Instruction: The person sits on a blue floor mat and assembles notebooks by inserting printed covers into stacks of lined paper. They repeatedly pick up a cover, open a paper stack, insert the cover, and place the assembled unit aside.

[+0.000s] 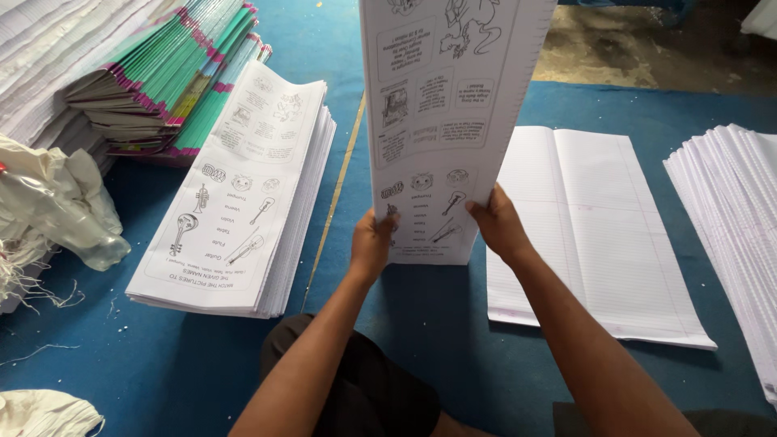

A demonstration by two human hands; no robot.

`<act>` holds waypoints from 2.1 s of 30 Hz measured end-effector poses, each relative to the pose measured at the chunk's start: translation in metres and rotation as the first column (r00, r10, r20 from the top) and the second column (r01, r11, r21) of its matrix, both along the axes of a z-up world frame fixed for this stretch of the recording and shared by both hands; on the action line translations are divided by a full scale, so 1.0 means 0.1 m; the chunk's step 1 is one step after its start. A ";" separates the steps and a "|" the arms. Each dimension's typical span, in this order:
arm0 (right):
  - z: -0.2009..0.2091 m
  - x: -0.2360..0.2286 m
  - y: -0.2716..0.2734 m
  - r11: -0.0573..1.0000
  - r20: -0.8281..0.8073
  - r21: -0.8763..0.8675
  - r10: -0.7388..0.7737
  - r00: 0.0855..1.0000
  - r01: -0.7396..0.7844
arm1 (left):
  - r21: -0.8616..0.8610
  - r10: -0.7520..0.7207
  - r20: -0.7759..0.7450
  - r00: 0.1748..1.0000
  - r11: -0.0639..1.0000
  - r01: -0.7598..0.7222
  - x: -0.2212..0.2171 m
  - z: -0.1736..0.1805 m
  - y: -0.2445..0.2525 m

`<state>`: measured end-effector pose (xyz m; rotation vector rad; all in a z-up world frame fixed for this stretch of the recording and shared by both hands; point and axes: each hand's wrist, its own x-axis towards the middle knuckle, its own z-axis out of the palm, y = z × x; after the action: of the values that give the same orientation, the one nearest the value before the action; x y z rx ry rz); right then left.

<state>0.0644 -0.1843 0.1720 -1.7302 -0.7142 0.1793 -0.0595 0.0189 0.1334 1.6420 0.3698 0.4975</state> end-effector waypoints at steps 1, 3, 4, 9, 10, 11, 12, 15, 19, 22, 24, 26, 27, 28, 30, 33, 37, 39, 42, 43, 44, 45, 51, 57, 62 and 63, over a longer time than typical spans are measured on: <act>-0.06 -0.01 -0.01 0.997 -0.011 -0.070 -0.020 1.000 0.019 | -0.015 0.011 -0.007 1.000 1.000 -0.011 -0.01 -0.07 -0.01; -0.17 -0.02 -0.01 0.977 -0.029 -0.207 -0.061 0.998 0.054 | -0.044 0.031 -0.021 0.999 0.999 -0.032 0.01 -0.15 -0.05; -0.21 -0.05 -0.02 0.970 -0.024 -0.232 -0.085 0.996 0.077 | -0.034 0.048 -0.062 0.997 0.998 -0.050 0.03 -0.16 -0.06; -0.21 -0.13 0.01 0.968 -0.020 -0.237 -0.095 0.995 0.087 | 0.051 0.076 -0.088 0.993 0.996 -0.072 0.05 0.02 0.02; -0.17 -0.14 0.03 0.970 -0.001 -0.230 -0.080 0.997 0.078 | 0.082 0.083 -0.066 0.994 0.994 -0.078 0.05 0.08 0.06; -0.12 -0.15 0.07 0.973 0.019 -0.220 -0.064 0.998 0.067 | 0.116 0.090 -0.043 0.995 0.990 -0.085 0.04 0.15 0.13; -0.06 -0.16 0.11 0.976 0.038 -0.211 -0.048 0.998 0.055 | 0.149 0.097 -0.021 0.995 0.984 -0.093 0.04 0.24 0.21; 0.13 -0.19 0.30 0.961 -0.042 -0.276 -0.013 0.999 0.001 | 0.169 0.110 -0.068 0.992 0.981 -0.097 0.00 0.51 0.50; 0.37 -0.30 0.70 0.982 -0.144 -0.106 0.138 0.980 -0.154 | 0.268 0.127 -0.080 0.989 0.958 -0.101 -0.12 0.94 1.02; 0.49 -0.45 1.03 0.968 -0.182 -0.051 0.234 0.955 -0.247 | 0.246 0.128 -0.224 0.966 0.967 -0.071 -0.32 1.25 1.43; 0.52 -0.58 1.29 0.959 -0.212 -0.011 0.276 0.938 -0.284 | 0.249 0.144 -0.255 0.956 0.965 -0.079 -0.51 1.40 1.67; 0.53 -0.72 1.56 0.946 -0.260 0.013 0.316 0.913 -0.324 | 0.297 0.207 -0.309 0.928 0.948 -0.113 -0.69 1.50 1.86; 0.53 -0.78 1.70 0.939 -0.281 0.025 0.336 0.899 -0.344 | 0.320 0.240 -0.332 0.912 0.938 -0.130 -0.77 1.55 1.95; 0.52 -0.85 1.85 0.935 -0.299 0.020 0.343 0.890 -0.354 | 0.324 0.262 -0.350 0.899 0.935 -0.146 -0.85 1.58 2.06; 0.47 -0.98 2.09 0.930 -0.342 0.002 0.346 0.874 -0.367 | 0.323 0.294 -0.392 0.872 0.931 -0.169 -1.01 1.59 2.21; 0.38 -1.12 2.40 0.927 -0.374 -0.086 0.308 0.875 -0.364 | 0.328 0.334 -0.453 0.827 0.924 -0.194 -1.19 1.55 2.44; 0.27 -1.25 2.70 0.919 -0.440 -0.090 0.309 0.843 -0.384 | 0.386 0.410 -0.541 0.735 0.897 -0.216 -1.31 1.35 2.67; 0.20 -1.30 2.79 0.918 -0.448 -0.134 0.279 0.850 -0.372 | 0.417 0.430 -0.569 0.701 0.886 -0.205 -1.32 1.19 2.76; 0.15 -1.35 2.85 0.901 -0.394 -0.274 0.212 0.894 -0.335 | 0.484 0.480 -0.612 0.629 0.856 -0.183 -1.30 0.99 2.89; 0.14 -1.38 2.86 0.906 -0.375 -0.283 0.198 0.906 -0.315 | 0.492 0.487 -0.611 0.625 0.851 -0.182 -1.29 0.93 2.92; 0.15 -1.40 2.87 0.910 -0.356 -0.291 0.183 0.916 -0.295 | 0.501 0.493 -0.610 0.621 0.847 -0.180 -1.28 0.88 2.95; 0.15 -1.42 2.88 0.915 -0.337 -0.297 0.169 0.926 -0.275 | 0.510 0.499 -0.609 0.617 0.841 -0.178 -1.28 0.84 2.97; 0.27 -1.59 2.91 0.882 -0.100 -0.460 0.063 0.993 -0.102 | 0.622 0.513 -0.621 0.593 0.783 -0.025 -1.18 0.85 3.00; 0.30 -1.65 2.89 0.763 -0.078 -0.640 0.053 0.996 -0.090 | 0.733 0.610 -0.668 0.427 0.636 0.239 -1.08 0.87 2.98; 0.10 -1.60 2.95 0.776 -0.142 -0.593 0.162 0.977 -0.215 | 0.636 0.472 -0.646 0.600 0.768 0.080 -1.14 0.72 3.27; 0.04 -1.59 2.98 0.776 -0.159 -0.581 0.185 0.970 -0.243 | 0.454 0.319 -0.752 0.577 0.885 0.103 -1.14 0.69 3.33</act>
<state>-0.0943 0.1135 0.1762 -2.2173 -0.8424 0.7087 -0.1738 0.3519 0.2028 2.2743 1.1308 -0.1680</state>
